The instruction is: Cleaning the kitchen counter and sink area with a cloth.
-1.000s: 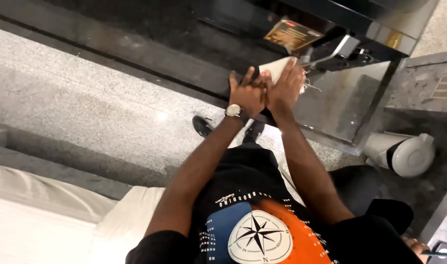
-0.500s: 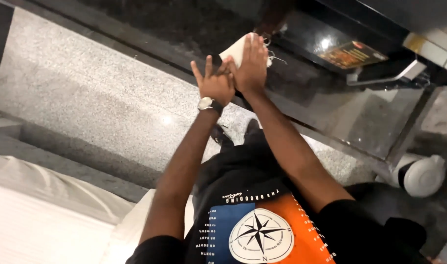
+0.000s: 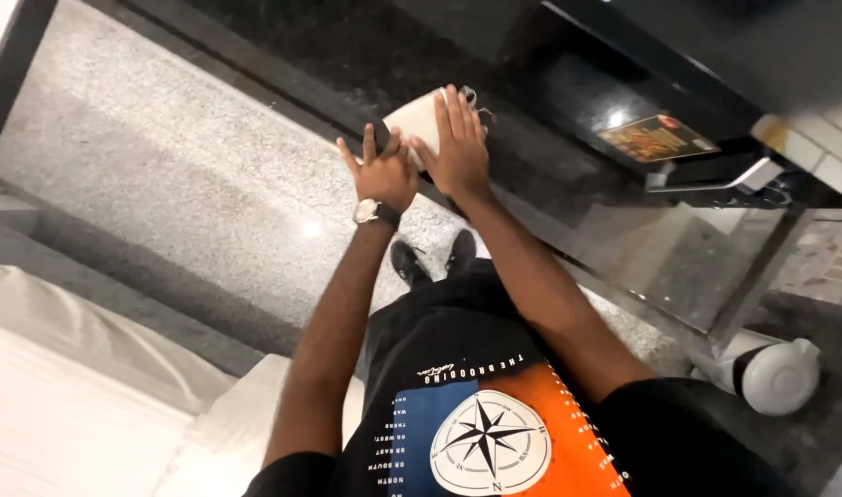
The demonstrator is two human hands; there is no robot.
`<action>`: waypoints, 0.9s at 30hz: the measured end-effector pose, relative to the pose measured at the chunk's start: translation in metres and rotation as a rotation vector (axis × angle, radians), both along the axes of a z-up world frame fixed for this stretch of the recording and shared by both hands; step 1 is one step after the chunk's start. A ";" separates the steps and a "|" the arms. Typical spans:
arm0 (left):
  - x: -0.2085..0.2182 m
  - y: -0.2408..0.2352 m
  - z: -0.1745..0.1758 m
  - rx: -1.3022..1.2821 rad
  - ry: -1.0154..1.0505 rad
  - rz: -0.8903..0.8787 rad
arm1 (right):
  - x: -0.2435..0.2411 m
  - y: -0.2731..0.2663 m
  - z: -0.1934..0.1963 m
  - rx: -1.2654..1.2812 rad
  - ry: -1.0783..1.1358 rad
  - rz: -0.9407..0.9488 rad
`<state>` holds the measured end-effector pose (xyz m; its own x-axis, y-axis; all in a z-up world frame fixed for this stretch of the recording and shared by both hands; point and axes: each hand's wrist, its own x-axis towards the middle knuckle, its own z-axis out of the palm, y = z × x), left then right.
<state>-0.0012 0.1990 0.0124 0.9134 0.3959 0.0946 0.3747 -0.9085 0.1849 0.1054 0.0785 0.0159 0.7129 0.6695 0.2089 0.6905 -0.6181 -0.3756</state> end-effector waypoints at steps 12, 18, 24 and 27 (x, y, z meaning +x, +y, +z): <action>0.025 -0.088 -0.008 -0.293 -0.090 -0.134 | -0.014 -0.153 0.021 -0.050 0.108 -0.133; 0.046 -0.092 0.008 -0.379 -0.336 -0.050 | -0.002 -0.178 0.028 0.185 0.148 -0.441; 0.064 -0.091 -0.003 -0.256 -0.220 -0.024 | 0.008 -0.153 0.038 0.081 0.171 -0.568; 0.067 -0.089 -0.023 -0.345 -0.154 -0.024 | 0.009 -0.153 0.027 0.112 0.174 -0.481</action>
<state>0.0661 0.1100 -0.0105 0.9081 0.4075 0.0968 0.2982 -0.7912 0.5340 0.1140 -0.0741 0.0433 0.9648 0.2383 0.1114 0.2600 -0.7995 -0.5415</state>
